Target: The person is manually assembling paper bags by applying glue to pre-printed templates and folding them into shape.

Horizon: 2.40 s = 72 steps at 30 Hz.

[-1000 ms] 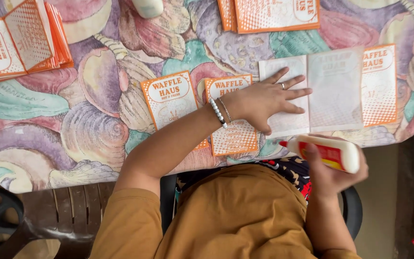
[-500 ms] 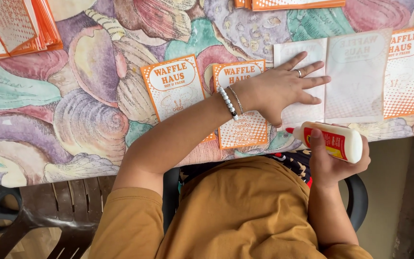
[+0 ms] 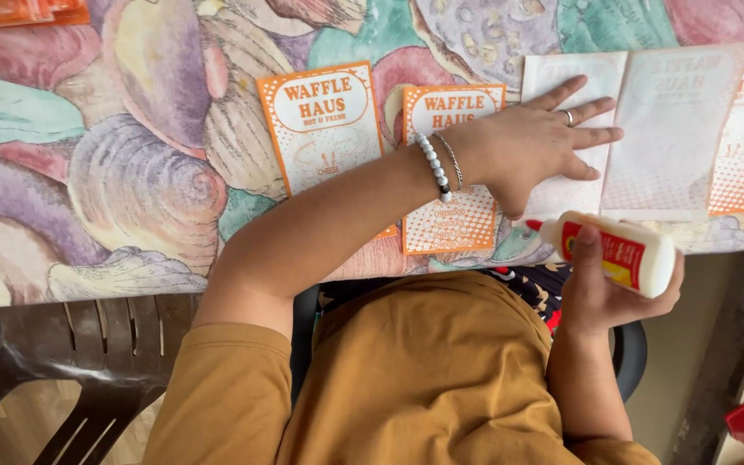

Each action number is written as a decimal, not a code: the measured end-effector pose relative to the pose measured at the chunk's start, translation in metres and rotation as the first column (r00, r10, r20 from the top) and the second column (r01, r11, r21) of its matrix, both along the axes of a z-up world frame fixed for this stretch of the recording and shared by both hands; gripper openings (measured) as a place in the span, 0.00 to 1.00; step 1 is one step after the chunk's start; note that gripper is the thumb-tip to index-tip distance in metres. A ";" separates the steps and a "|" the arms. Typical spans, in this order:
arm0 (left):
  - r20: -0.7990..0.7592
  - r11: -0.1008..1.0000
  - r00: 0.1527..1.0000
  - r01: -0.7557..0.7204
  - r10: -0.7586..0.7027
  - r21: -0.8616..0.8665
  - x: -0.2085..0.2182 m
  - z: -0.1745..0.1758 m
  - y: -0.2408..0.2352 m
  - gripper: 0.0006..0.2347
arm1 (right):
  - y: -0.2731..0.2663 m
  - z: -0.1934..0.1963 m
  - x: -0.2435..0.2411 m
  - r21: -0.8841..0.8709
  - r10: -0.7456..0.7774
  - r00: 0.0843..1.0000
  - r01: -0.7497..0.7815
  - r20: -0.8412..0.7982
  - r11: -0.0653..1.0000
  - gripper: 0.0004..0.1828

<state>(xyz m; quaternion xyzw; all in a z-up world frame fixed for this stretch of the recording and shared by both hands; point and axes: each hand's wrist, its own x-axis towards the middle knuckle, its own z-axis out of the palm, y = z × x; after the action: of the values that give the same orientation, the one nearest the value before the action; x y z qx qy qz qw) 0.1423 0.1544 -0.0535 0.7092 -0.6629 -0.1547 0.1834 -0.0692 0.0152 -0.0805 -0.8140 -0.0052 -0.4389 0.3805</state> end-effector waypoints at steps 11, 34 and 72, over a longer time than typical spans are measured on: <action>0.029 1.000 1.000 0.001 0.000 -0.022 0.000 -0.006 -0.004 0.43 | -0.052 -0.016 0.001 0.021 -0.049 0.997 0.048 0.056 0.999 0.39; 0.010 0.997 1.000 0.027 -0.026 -0.069 0.002 -0.011 -0.001 0.44 | -0.011 0.012 0.009 0.104 -0.188 0.981 0.192 -0.054 0.976 0.30; -0.045 0.999 0.998 0.037 -0.036 0.023 0.005 0.013 0.010 0.40 | -0.036 0.025 0.009 0.164 -0.309 0.943 0.327 -0.126 0.931 0.25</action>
<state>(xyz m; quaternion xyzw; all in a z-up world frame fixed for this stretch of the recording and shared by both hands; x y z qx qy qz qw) 0.1468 0.1646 -0.0407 0.6955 -0.6695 -0.1819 0.1869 -0.0604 -0.0207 -0.0559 -0.7862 0.1855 -0.4530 0.3772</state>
